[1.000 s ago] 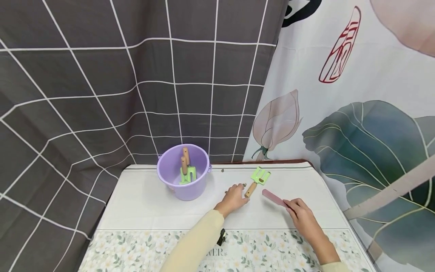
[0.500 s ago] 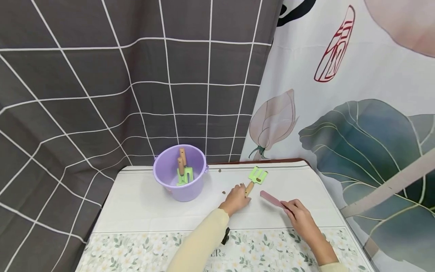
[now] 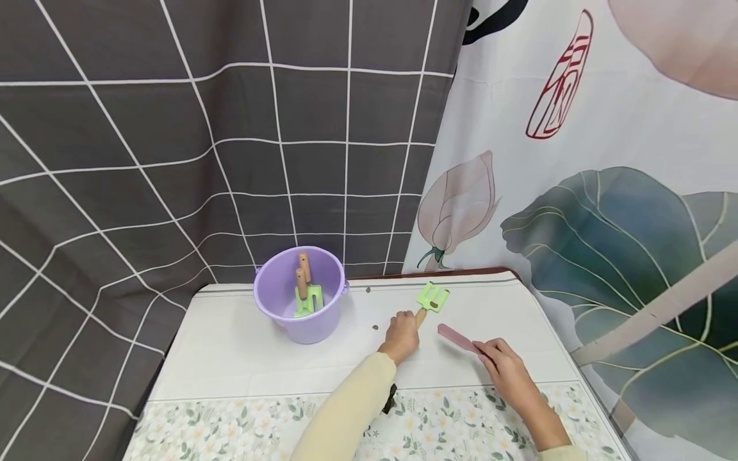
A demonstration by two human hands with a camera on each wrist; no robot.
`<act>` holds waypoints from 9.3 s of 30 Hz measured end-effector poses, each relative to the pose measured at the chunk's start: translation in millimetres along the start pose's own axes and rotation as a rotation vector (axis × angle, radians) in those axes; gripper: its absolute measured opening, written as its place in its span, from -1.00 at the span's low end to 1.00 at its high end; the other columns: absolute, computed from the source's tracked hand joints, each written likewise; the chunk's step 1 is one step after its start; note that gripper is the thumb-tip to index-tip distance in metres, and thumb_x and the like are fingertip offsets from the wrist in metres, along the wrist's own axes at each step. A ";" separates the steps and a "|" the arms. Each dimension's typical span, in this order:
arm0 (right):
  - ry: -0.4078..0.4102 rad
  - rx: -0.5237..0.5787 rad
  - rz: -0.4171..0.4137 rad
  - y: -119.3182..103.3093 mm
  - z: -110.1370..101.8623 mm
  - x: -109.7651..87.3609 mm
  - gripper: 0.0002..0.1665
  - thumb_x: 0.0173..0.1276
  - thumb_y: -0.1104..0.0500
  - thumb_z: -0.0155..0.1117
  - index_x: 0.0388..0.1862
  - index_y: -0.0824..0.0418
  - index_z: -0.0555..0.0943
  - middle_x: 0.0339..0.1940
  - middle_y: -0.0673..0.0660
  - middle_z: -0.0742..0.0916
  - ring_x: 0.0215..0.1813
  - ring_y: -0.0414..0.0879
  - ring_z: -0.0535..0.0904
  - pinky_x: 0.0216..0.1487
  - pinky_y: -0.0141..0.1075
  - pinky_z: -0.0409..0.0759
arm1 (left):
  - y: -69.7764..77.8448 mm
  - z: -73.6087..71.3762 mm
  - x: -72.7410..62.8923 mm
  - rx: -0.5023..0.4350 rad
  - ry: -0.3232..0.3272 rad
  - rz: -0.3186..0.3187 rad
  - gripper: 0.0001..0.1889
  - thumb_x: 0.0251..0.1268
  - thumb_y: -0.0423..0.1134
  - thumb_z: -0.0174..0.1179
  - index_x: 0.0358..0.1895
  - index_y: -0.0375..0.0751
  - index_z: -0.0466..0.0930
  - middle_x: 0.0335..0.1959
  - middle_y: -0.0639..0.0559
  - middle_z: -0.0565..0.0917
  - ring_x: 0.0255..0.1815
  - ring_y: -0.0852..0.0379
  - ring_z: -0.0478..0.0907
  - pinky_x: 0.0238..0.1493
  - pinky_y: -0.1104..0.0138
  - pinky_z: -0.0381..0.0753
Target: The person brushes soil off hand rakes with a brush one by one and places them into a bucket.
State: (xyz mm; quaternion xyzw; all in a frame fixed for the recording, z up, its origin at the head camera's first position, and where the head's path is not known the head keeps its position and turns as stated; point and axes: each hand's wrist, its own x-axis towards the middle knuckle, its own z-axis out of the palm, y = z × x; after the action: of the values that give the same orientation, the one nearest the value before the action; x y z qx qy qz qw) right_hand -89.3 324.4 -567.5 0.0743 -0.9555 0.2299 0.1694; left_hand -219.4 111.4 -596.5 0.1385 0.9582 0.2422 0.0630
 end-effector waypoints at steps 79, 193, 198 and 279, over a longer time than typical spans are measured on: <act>0.032 0.042 -0.008 -21.1 23.3 11.2 -0.65 0.37 0.39 0.38 0.13 0.29 0.73 -0.16 0.09 0.66 -0.22 -0.16 0.58 -0.29 -0.27 0.66 | -31.5 -57.4 -63.3 -1.206 -0.339 -0.222 -0.53 0.41 -0.62 0.04 0.35 -0.66 0.27 0.18 -0.59 0.48 -0.16 -0.22 0.78 -0.06 0.25 0.82; 0.042 -0.049 -0.210 -49.7 38.3 49.8 -0.70 0.35 0.33 0.43 0.06 0.26 0.76 -0.21 0.12 0.65 -0.22 -0.08 0.55 -0.26 -0.19 0.64 | -59.8 -64.5 -111.8 -1.065 -0.304 -0.184 -0.64 0.32 -0.49 0.31 0.12 -0.59 0.53 -0.16 -0.17 0.62 -0.29 0.14 0.68 -0.16 0.30 0.82; 0.039 -0.039 -0.199 -48.8 37.3 52.4 -0.71 0.36 0.33 0.43 0.06 0.27 0.76 -0.22 0.13 0.65 -0.22 -0.07 0.55 -0.26 -0.18 0.64 | -59.9 -64.0 -113.0 -1.074 -0.309 -0.179 -0.64 0.32 -0.50 0.30 0.13 -0.59 0.53 -0.16 -0.18 0.63 -0.29 0.14 0.69 -0.16 0.30 0.82; 0.004 -0.033 -0.294 -52.1 34.8 65.1 -0.67 0.34 0.33 0.44 0.08 0.23 0.76 -0.18 0.11 0.63 -0.18 -0.07 0.54 -0.24 -0.19 0.66 | -63.4 -71.3 -112.8 -1.079 -0.295 -0.171 -0.62 0.30 -0.56 0.27 0.16 -0.61 0.49 -0.20 -0.15 0.65 -0.28 0.13 0.71 -0.16 0.25 0.83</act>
State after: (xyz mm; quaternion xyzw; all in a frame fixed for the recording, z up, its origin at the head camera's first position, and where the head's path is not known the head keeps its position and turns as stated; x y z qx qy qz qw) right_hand -148.5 258.0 -551.7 0.2099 -0.9376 0.1871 0.2044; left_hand -140.0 -7.4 -558.7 0.0410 0.6876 0.6696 0.2777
